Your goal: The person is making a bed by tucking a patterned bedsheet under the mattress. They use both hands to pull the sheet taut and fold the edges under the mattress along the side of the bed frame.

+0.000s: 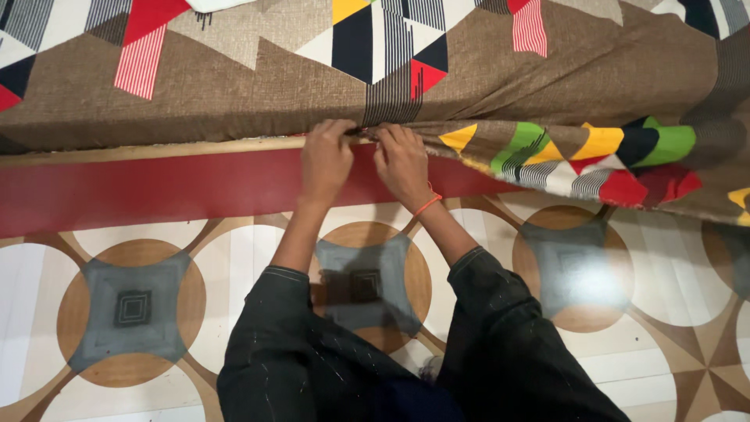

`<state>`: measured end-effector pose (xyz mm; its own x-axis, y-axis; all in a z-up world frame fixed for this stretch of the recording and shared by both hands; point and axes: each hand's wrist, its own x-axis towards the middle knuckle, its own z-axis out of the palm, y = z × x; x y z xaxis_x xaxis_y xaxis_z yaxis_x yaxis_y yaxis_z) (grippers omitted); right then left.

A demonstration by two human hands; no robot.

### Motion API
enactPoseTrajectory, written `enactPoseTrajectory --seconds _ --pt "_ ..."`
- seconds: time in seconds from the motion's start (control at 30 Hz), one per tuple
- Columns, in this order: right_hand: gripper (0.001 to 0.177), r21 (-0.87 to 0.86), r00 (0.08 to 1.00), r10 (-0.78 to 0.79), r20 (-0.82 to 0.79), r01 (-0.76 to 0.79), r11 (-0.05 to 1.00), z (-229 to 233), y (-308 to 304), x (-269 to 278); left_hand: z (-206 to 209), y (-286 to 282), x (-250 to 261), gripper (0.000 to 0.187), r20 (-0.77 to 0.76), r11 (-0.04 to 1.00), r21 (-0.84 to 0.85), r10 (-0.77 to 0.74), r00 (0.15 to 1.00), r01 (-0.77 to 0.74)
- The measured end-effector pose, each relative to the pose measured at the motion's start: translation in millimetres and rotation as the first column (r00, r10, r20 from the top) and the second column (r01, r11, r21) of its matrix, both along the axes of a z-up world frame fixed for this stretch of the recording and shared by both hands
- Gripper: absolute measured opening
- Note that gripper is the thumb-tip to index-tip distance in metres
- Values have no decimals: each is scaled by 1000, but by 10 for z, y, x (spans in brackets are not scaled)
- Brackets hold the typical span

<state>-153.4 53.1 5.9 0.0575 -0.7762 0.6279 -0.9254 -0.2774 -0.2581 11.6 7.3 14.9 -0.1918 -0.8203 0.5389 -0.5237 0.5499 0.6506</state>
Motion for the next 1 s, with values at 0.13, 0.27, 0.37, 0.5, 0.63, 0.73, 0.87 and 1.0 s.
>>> enactPoseTrajectory --seconds 0.13,0.27,0.37,0.5,0.63,0.73,0.87,1.0 --pt "27 -15 1000 11 23 -11 1000 36 24 21 -3 63 -173 30 39 993 -105 -42 998 46" --pt "28 -32 998 29 49 -28 999 56 40 15 -70 26 -290 30 67 995 -90 -38 997 43" --pt "26 -36 997 49 65 -47 998 45 29 -27 -102 -4 -342 29 112 996 -90 3 994 7" --pt "22 -75 987 115 114 -107 991 17 66 -115 -122 22 -401 22 203 989 -139 76 976 -48" --pt "22 -42 969 171 179 -167 985 9 162 -124 -114 15 -479 18 313 981 -175 132 941 -79" --pt "23 -11 962 177 210 -178 984 -6 210 -139 -162 37 -524 14 339 968 -238 158 927 -78" --pt "19 41 946 176 271 -194 980 112 231 -218 -185 114 -575 18 417 951 -294 217 882 -95" --pt "19 -81 978 22 207 -5 997 338 243 -495 -197 115 -627 21 457 959 -256 230 859 -121"
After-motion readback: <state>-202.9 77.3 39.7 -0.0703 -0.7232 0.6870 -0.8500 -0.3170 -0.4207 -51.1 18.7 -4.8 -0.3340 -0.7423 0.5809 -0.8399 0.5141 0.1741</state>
